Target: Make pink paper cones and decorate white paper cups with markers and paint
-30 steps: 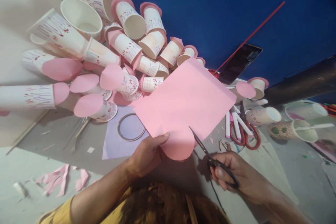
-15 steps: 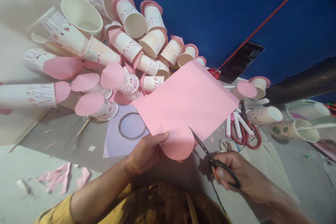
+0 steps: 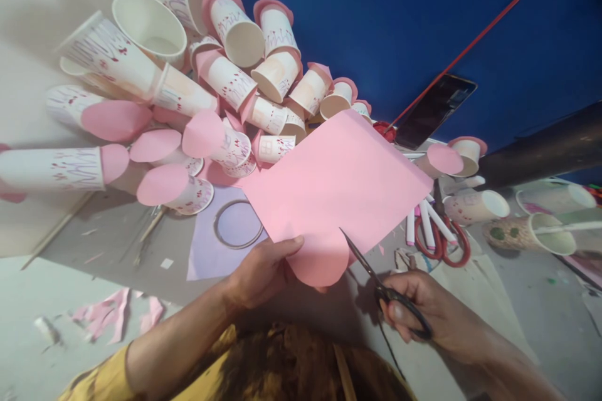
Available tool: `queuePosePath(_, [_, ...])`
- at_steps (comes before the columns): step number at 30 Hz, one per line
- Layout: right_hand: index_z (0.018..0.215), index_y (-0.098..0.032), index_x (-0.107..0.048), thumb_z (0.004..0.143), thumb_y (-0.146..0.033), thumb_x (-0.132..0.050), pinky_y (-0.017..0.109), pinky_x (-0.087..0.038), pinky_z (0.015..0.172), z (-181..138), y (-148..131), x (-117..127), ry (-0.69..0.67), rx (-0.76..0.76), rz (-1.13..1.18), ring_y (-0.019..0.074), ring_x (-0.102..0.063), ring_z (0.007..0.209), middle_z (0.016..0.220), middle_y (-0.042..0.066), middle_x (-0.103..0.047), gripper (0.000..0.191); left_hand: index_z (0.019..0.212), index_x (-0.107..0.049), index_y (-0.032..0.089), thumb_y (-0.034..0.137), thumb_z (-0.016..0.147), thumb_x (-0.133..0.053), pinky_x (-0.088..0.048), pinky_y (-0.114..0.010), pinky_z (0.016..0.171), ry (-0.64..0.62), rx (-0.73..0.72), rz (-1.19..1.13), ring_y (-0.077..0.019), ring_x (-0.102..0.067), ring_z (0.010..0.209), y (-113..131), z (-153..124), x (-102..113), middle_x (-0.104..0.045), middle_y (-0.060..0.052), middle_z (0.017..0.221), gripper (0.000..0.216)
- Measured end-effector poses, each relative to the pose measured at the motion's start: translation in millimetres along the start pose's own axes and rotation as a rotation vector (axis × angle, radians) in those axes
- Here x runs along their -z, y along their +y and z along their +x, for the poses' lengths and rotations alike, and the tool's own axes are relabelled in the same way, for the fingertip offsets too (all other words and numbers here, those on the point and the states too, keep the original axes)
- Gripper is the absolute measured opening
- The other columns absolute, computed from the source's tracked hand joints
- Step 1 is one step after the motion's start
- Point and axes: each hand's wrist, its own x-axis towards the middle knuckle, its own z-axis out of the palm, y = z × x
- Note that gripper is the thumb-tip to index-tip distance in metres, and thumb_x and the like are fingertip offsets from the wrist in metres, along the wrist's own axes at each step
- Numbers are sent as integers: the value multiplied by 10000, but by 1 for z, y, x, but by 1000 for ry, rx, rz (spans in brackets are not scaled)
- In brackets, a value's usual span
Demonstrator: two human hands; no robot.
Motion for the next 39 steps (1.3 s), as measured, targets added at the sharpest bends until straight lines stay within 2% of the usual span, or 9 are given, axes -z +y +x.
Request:
queuePosePath(5, [685, -160, -565, 819, -759, -658, 255, -191, 495, 1, 2, 6, -30, 1, -22, 71, -330, 515, 575, -13, -536, 621, 1116, -754, 23, 273, 926, -614, -632, -452, 657, -28, 25, -10, -333, -753, 746, 1, 0, 2, -779, -229, 955, 344])
queuePosePath(11, [678, -159, -565, 828, -749, -658, 256, -202, 498, 0, -3, 7, -41, -14, -48, 70, -334, 512, 570, -17, -530, 615, 1119, -748, 48, 255, 903, -648, -645, -464, 646, 7, 51, -20, -327, -752, 778, 3, -1, 5, -777, -216, 1000, 315])
queuePosePath(20, [686, -165, -563, 761, -789, -686, 247, -230, 498, 2, -13, 3, -29, -44, -38, 73, -343, 512, 555, -23, -508, 641, 1110, -749, 26, 283, 851, -711, -630, -481, 642, 47, 104, -6, -352, -753, 764, 8, -2, 6, -783, -229, 981, 367])
queuePosePath(22, [681, -165, -564, 748, -802, -685, 249, -230, 500, 2, -14, 4, -20, -54, -53, 74, -347, 513, 554, -21, -509, 652, 1109, -753, 25, 307, 858, -708, -622, -460, 678, 54, 107, -6, -345, -755, 789, 7, -2, 5, -782, -235, 1015, 380])
queuePosePath(27, [664, -170, -559, 717, -825, -689, 253, -229, 499, 3, -15, 2, -6, -74, -59, 76, -344, 507, 547, -20, -508, 669, 1087, -781, 124, 325, 875, -710, -559, -403, 947, 196, 9, -77, -323, -722, 1082, 4, 2, 3, -796, -149, 1099, 301])
queuePosePath(29, [668, -172, -563, 708, -824, -696, 253, -233, 500, 3, -15, 2, -4, -81, -59, 78, -347, 508, 545, -21, -510, 667, 1054, -786, 129, 320, 869, -713, -534, -411, 988, 229, -12, -91, -333, -706, 1127, 3, 3, 2, -802, -137, 1079, 276])
queuePosePath(39, [659, -177, -541, 745, -789, -694, 254, -236, 510, 3, -13, 3, -12, -72, -66, 79, -361, 520, 559, -19, -518, 637, 967, -793, 88, 277, 858, -702, -559, -359, 849, 277, 14, -93, -311, -743, 991, 4, 2, 1, -807, -147, 950, 236])
